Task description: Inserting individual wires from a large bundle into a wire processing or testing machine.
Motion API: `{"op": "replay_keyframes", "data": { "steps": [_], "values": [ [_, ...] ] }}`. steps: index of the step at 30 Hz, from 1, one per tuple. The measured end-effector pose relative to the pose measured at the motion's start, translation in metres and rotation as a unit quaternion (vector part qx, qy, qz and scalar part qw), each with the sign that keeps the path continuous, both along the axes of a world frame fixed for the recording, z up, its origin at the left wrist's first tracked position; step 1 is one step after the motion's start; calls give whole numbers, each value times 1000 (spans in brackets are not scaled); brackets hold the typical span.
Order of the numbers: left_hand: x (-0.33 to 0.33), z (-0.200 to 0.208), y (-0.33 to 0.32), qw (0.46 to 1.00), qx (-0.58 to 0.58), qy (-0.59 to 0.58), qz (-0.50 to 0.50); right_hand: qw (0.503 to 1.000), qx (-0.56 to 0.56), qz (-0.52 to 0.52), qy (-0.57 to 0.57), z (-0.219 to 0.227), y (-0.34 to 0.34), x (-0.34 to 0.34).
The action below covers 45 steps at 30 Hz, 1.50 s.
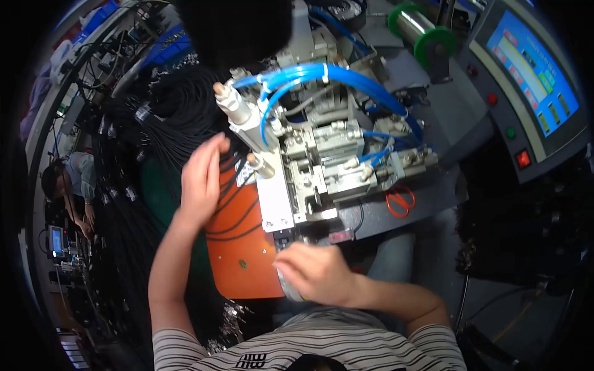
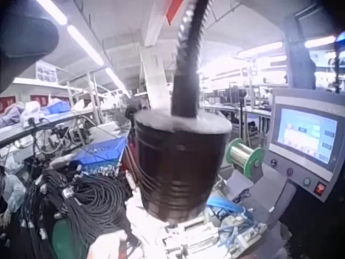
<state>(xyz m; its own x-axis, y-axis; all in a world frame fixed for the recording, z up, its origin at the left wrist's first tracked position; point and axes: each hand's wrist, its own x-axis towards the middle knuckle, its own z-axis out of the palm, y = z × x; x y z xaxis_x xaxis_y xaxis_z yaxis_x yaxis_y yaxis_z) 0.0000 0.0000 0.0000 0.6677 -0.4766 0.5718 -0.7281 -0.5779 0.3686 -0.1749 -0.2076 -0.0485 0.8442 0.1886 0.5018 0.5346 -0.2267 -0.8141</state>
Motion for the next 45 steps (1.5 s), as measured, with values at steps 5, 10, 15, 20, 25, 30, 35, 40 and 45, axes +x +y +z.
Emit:
{"op": "replay_keyframes", "data": {
  "steps": [5, 10, 15, 20, 25, 30, 35, 40, 45],
  "values": [
    [126, -24, -17, 982, 165, 60, 75, 990, -102, 92, 40, 11, 19, -1],
    [149, -49, -1, 949, 266, -124, 119, 986, -121, 99, 54, 7, 18, 3],
    [155, -34, 9, 946, 290, -90, 110, 980, -132, 121, 86, 16, 15, 9],
    [170, -18, -18, 886, 432, 51, 159, 981, -118, 138, 71, 16, 14, 15],
    [212, -14, -50, 911, 230, 280, 195, 977, -130, 149, 76, 17, 15, 13],
    [242, -10, -80, 890, 179, 351, 230, 979, -128, 129, 88, 18, 15, 13],
    [315, -68, -54, 887, 127, 435, 85, 982, -108, 133, 73, 22, 22, 13],
    [306, -86, -75, 954, -14, 288, 86, 982, -118, 122, 77, 20, 13, 19],
    [258, -17, -56, 953, -120, 132, 243, 983, -112, 125, 80, 21, 16, 18]
  ]
}}
